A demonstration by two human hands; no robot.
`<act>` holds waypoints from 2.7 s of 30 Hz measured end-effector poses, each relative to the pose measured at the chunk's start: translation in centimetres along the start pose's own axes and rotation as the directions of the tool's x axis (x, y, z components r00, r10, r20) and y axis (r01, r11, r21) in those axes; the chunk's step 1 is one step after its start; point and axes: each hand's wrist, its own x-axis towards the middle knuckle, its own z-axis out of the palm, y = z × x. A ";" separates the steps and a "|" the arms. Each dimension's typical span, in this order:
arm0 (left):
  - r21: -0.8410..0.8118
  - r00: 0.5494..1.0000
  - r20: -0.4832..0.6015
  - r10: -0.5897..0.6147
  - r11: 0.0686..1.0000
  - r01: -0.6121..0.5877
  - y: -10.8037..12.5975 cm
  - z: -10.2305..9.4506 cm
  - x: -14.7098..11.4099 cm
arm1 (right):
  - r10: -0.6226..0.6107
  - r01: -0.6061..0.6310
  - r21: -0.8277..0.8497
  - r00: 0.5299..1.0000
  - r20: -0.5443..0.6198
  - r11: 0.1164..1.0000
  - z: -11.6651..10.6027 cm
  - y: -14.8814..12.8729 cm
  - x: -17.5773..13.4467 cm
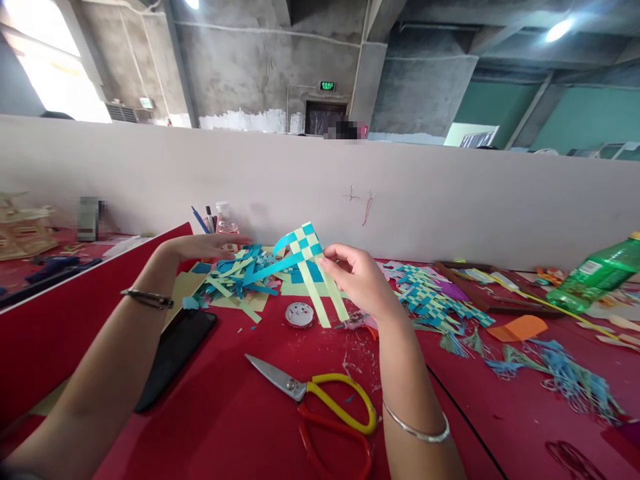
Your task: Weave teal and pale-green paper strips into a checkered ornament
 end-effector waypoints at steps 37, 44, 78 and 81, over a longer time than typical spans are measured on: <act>-0.726 0.950 -0.217 0.226 0.613 -0.312 0.4 14.4 0.3 | 0.011 -0.014 0.100 1.000 0.025 0.995 1.6 3.5 2.0; -0.631 0.952 -0.284 0.119 0.724 -0.279 -0.7 13.1 0.4 | 0.027 -0.027 0.059 1.000 0.000 0.998 0.9 3.4 1.9; 0.585 0.843 -0.524 -0.118 0.670 0.457 -6.5 2.8 1.4 | -0.108 -0.199 -0.496 0.845 -0.524 0.845 -3.5 1.8 -0.2; 0.597 0.858 -0.504 -0.104 0.676 0.433 -7.0 2.7 1.5 | -0.108 -0.145 -0.475 0.879 -0.464 0.868 -2.6 1.6 0.1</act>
